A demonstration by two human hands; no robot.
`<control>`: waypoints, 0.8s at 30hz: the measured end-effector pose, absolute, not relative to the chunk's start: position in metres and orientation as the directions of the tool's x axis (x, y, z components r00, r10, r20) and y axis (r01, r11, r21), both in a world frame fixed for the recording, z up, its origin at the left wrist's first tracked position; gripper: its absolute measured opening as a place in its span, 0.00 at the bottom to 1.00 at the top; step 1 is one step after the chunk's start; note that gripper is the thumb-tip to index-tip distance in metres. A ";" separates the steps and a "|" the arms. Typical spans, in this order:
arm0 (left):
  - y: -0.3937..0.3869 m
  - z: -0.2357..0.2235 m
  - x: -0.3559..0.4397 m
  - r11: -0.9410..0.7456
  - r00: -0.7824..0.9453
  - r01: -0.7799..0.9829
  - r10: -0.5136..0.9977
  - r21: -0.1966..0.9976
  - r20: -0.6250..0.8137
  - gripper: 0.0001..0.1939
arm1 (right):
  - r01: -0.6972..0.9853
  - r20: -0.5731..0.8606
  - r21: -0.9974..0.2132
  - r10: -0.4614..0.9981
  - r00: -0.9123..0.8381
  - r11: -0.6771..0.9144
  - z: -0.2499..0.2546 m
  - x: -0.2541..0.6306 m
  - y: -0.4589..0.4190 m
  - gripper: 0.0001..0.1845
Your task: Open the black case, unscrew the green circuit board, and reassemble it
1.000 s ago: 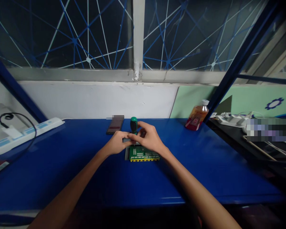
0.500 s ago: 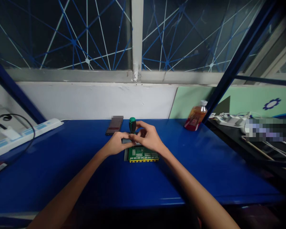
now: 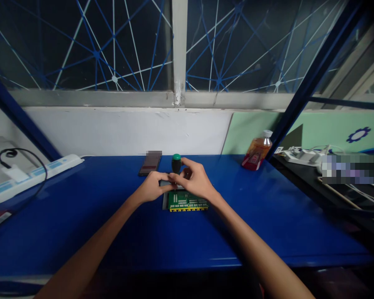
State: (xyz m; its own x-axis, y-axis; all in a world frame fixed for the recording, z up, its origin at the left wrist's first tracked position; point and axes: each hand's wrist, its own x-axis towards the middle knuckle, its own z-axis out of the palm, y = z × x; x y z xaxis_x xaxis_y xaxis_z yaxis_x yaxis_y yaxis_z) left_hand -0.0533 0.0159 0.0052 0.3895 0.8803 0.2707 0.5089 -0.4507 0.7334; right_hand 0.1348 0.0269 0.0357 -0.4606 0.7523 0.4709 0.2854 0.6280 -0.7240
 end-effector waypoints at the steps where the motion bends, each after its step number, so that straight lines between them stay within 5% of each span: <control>1: 0.015 0.006 -0.053 -0.455 0.397 0.509 0.877 0.731 0.270 0.12 | 0.278 0.461 -0.732 0.753 -0.469 0.622 0.035 0.135 0.027 0.09; 24: 0.018 -0.001 -0.051 -0.493 0.379 0.547 0.867 0.676 0.325 0.10 | 0.300 0.471 -0.721 0.759 -0.449 0.625 0.035 0.135 0.029 0.10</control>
